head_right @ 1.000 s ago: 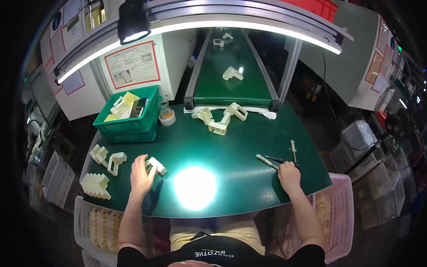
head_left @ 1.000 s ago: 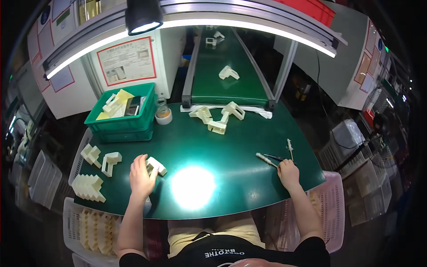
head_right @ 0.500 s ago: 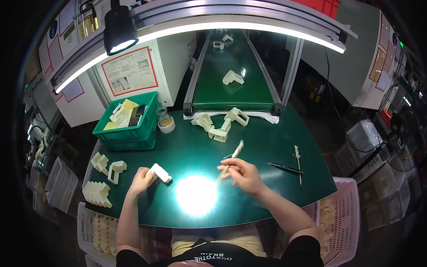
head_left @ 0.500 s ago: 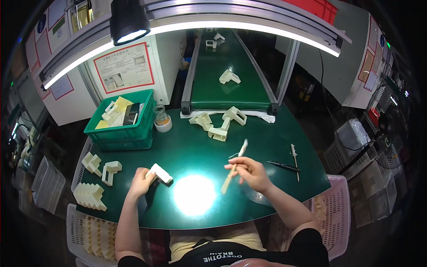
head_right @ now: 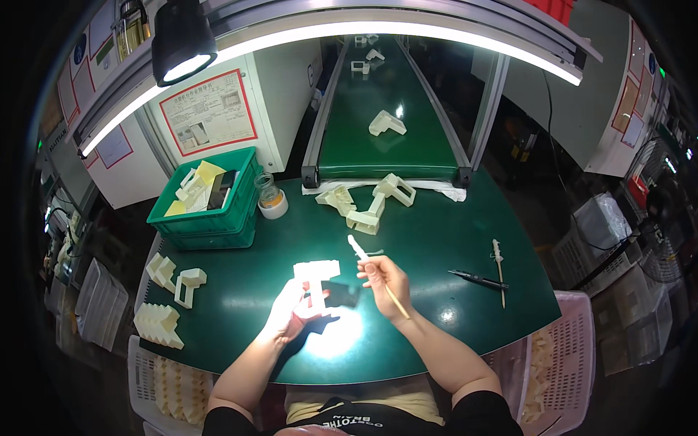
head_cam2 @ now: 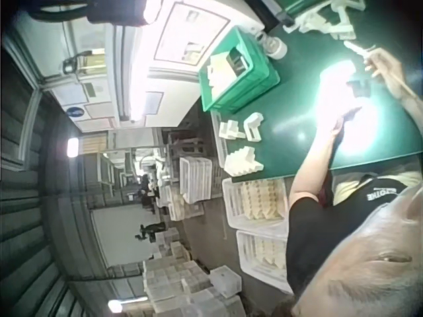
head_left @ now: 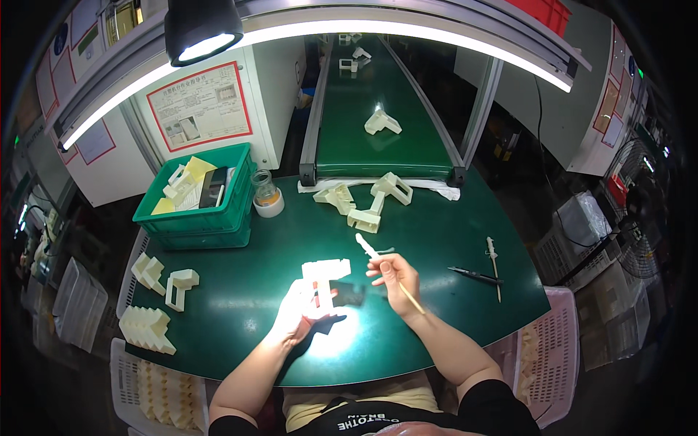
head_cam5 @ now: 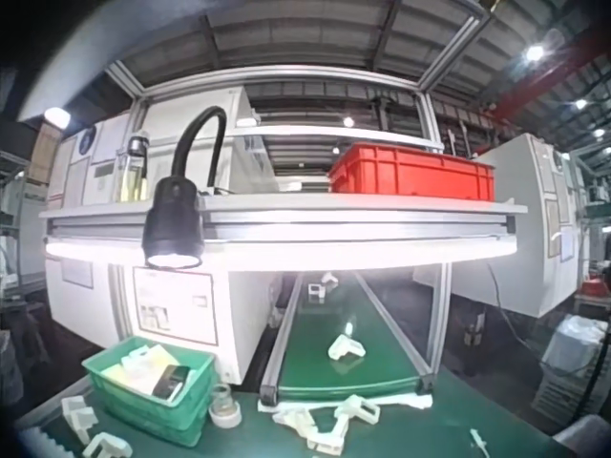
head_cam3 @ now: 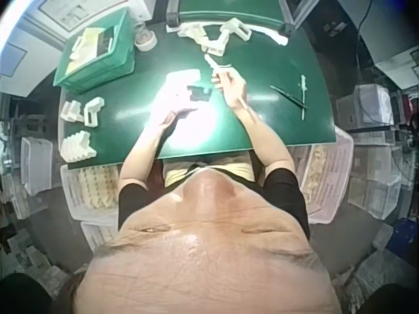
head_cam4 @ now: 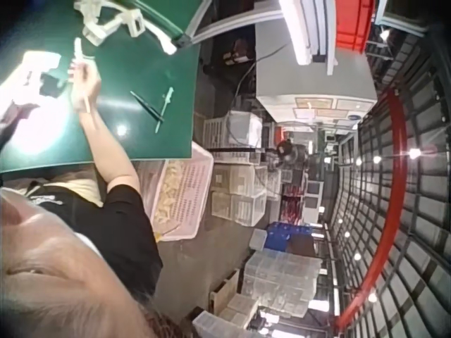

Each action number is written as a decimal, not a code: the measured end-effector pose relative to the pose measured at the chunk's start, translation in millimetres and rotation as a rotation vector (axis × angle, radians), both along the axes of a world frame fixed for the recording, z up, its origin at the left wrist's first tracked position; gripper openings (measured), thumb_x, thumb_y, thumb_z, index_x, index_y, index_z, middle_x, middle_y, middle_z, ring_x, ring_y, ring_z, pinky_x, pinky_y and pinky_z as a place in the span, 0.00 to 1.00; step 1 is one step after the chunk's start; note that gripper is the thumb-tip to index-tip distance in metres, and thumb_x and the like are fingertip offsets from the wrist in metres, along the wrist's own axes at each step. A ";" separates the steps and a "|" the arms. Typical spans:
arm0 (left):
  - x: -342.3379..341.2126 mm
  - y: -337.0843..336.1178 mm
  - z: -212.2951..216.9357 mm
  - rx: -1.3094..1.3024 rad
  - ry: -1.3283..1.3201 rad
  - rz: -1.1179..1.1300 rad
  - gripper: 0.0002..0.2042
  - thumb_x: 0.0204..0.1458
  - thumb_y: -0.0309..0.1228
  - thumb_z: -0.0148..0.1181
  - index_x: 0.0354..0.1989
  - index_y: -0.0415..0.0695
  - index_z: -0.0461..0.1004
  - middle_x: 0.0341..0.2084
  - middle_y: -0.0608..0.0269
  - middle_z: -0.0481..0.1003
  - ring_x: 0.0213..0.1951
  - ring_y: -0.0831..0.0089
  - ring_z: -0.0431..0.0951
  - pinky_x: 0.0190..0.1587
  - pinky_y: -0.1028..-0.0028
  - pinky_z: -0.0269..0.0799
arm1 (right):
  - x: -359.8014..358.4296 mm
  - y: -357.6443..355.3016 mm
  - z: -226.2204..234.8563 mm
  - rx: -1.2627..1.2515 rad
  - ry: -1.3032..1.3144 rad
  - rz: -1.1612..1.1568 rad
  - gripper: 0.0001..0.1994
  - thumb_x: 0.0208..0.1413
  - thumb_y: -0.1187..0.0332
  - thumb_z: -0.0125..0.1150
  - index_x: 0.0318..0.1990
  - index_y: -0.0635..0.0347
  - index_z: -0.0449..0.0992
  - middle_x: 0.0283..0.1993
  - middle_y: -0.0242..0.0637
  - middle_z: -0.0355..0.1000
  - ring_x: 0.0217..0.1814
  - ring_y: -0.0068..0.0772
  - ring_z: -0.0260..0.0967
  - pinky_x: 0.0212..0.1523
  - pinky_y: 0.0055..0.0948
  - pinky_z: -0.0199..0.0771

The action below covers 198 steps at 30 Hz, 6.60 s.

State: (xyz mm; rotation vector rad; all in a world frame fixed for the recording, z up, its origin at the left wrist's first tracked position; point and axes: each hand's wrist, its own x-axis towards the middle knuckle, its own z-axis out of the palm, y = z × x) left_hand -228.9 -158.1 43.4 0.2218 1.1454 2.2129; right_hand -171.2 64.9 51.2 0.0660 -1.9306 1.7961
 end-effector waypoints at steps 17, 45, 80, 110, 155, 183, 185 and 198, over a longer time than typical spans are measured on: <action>11.8 15.9 -25.9 -0.148 0.609 0.164 0.30 0.48 0.33 0.69 0.57 0.38 0.61 0.40 0.62 0.71 0.32 0.80 0.73 0.33 0.79 0.69 | 8.3 -34.7 -5.2 0.293 0.086 0.080 0.04 0.57 0.78 0.55 0.34 0.65 0.77 0.35 0.41 0.75 0.37 0.33 0.75 0.38 0.27 0.74; 3.2 2.2 -43.7 -0.336 0.691 0.086 0.27 0.47 0.34 0.68 0.55 0.39 0.68 0.39 0.66 0.69 0.32 0.83 0.71 0.33 0.81 0.69 | 7.9 -13.6 -3.9 -0.092 0.127 0.060 0.18 0.67 0.66 0.43 0.33 0.69 0.76 0.34 0.43 0.76 0.39 0.32 0.73 0.46 0.27 0.71; -10.8 -7.6 -23.4 0.391 -0.428 -0.287 0.37 0.59 0.61 0.39 0.66 0.42 0.54 0.50 0.50 0.70 0.47 0.61 0.74 0.47 0.62 0.75 | -3.4 2.0 -19.2 -0.180 -0.024 0.033 0.15 0.68 0.61 0.44 0.35 0.63 0.71 0.35 0.38 0.71 0.34 0.24 0.67 0.39 0.23 0.68; 4.6 -9.0 -20.8 -0.103 0.127 -0.089 0.25 0.47 0.28 0.65 0.54 0.43 0.64 0.43 0.59 0.71 0.41 0.67 0.76 0.40 0.65 0.79 | 20.6 93.7 13.2 1.071 -0.133 -0.502 0.09 0.49 0.73 0.65 0.40 0.60 0.76 0.39 0.41 0.76 0.43 0.45 0.73 0.45 0.36 0.72; -4.8 -5.2 -57.2 -0.561 0.700 0.020 0.24 0.52 0.25 0.63 0.56 0.39 0.61 0.37 0.58 0.73 0.42 0.67 0.78 0.46 0.71 0.75 | 53.5 -14.8 5.7 1.083 -0.109 -0.470 0.20 0.50 0.71 0.66 0.52 0.59 0.73 0.44 0.42 0.74 0.41 0.44 0.72 0.42 0.37 0.70; -138.8 -276.4 84.7 -1.759 0.518 0.647 0.20 0.56 0.43 0.54 0.46 0.37 0.70 0.39 0.43 0.77 0.45 0.52 0.78 0.47 0.57 0.73 | -149.6 -283.7 -23.7 0.596 -0.200 0.486 0.18 0.45 0.56 0.70 0.30 0.62 0.74 0.26 0.47 0.74 0.32 0.51 0.74 0.34 0.43 0.72; -159.7 -329.3 81.9 -1.919 0.642 0.856 0.21 0.56 0.45 0.54 0.48 0.38 0.69 0.44 0.41 0.75 0.48 0.52 0.76 0.48 0.56 0.73 | -143.9 -290.0 -25.9 0.625 -0.123 0.432 0.21 0.44 0.55 0.71 0.38 0.60 0.74 0.28 0.45 0.75 0.33 0.50 0.75 0.36 0.43 0.73; -197.8 -429.5 24.3 -1.257 0.055 0.694 0.26 0.54 0.27 0.53 0.63 0.39 0.58 0.46 0.49 0.74 0.42 0.59 0.79 0.39 0.62 0.80 | -173.4 -357.0 -22.5 0.864 0.053 0.269 0.37 0.45 0.56 0.67 0.61 0.63 0.62 0.41 0.51 0.75 0.39 0.50 0.76 0.35 0.44 0.76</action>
